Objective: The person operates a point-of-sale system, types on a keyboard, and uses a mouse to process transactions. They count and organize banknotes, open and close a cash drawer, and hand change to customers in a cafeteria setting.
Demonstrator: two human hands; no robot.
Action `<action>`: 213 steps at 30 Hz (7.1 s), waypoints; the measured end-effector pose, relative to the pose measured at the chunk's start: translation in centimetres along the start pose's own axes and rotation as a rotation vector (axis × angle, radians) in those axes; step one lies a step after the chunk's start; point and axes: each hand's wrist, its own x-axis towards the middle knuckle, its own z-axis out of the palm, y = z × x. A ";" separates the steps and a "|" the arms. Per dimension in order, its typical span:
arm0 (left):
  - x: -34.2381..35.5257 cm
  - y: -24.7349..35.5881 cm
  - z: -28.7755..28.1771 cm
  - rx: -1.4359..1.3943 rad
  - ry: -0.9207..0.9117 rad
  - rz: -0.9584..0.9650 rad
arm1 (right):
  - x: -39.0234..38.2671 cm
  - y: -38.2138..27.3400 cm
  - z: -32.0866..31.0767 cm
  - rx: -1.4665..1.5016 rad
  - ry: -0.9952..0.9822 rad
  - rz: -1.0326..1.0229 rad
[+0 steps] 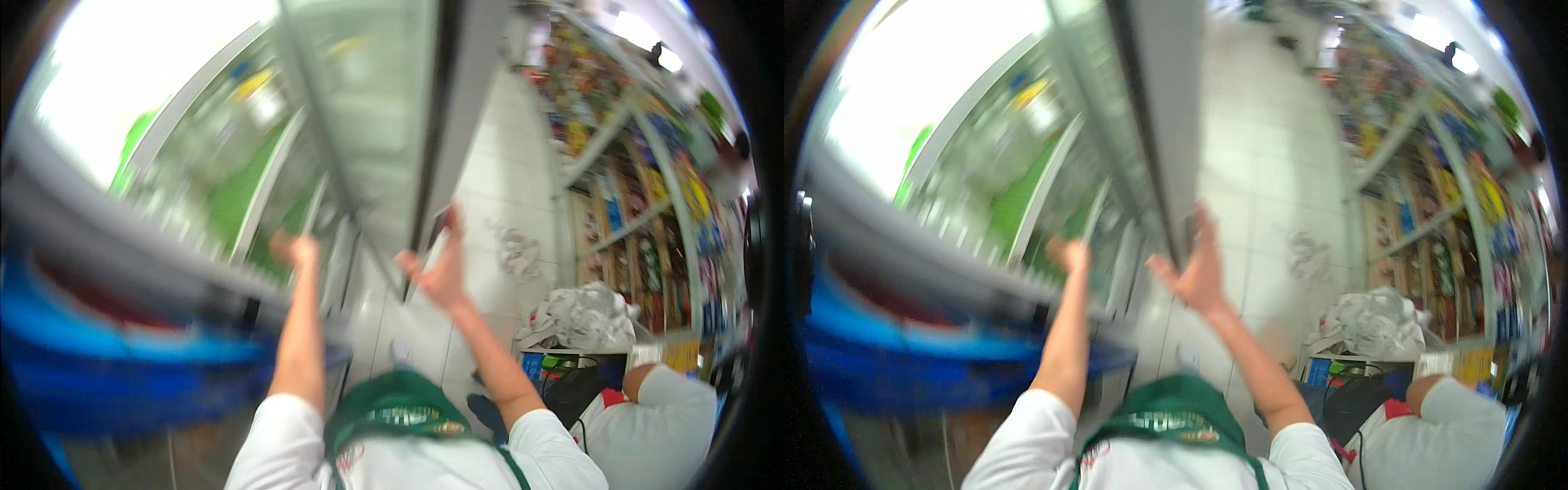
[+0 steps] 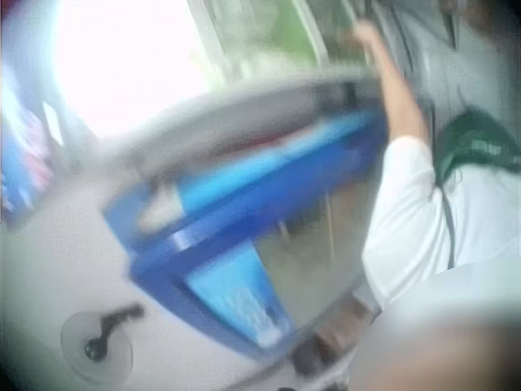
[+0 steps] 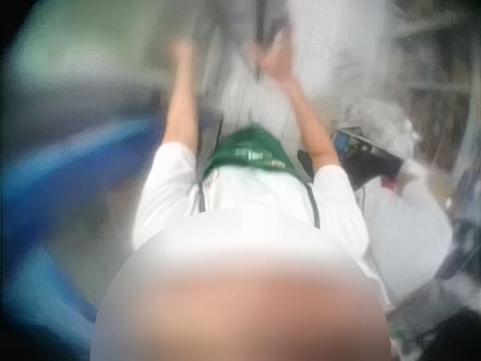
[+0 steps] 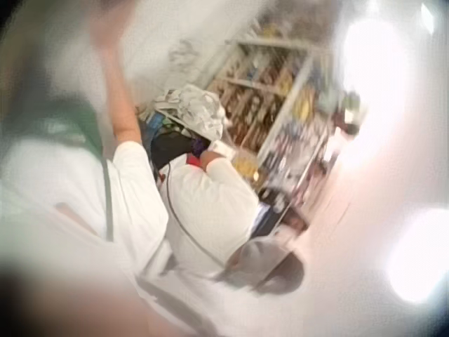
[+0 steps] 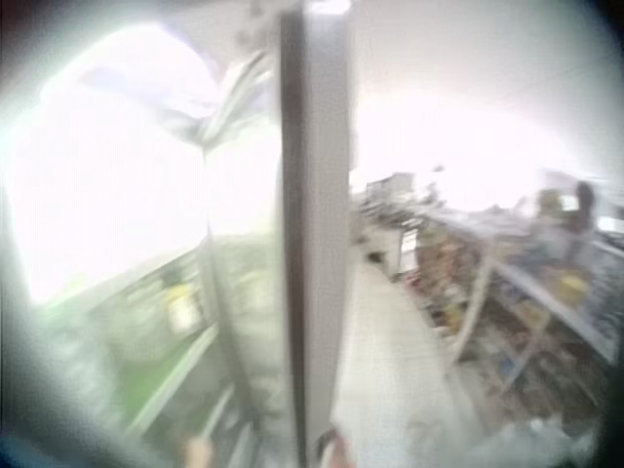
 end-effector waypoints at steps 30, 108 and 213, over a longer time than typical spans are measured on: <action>-21.3 -5.6 -2.3 0.078 -0.397 1.349 | -32.9 -0.9 -8.3 0.001 -0.826 0.516; -86.8 -24.1 -63.5 -0.278 -1.822 2.006 | -111.9 -49.9 -67.3 -1.234 1.037 1.077; -177.0 25.1 -104.8 -0.657 -0.915 1.531 | -157.3 -64.7 -142.3 -0.083 1.218 1.017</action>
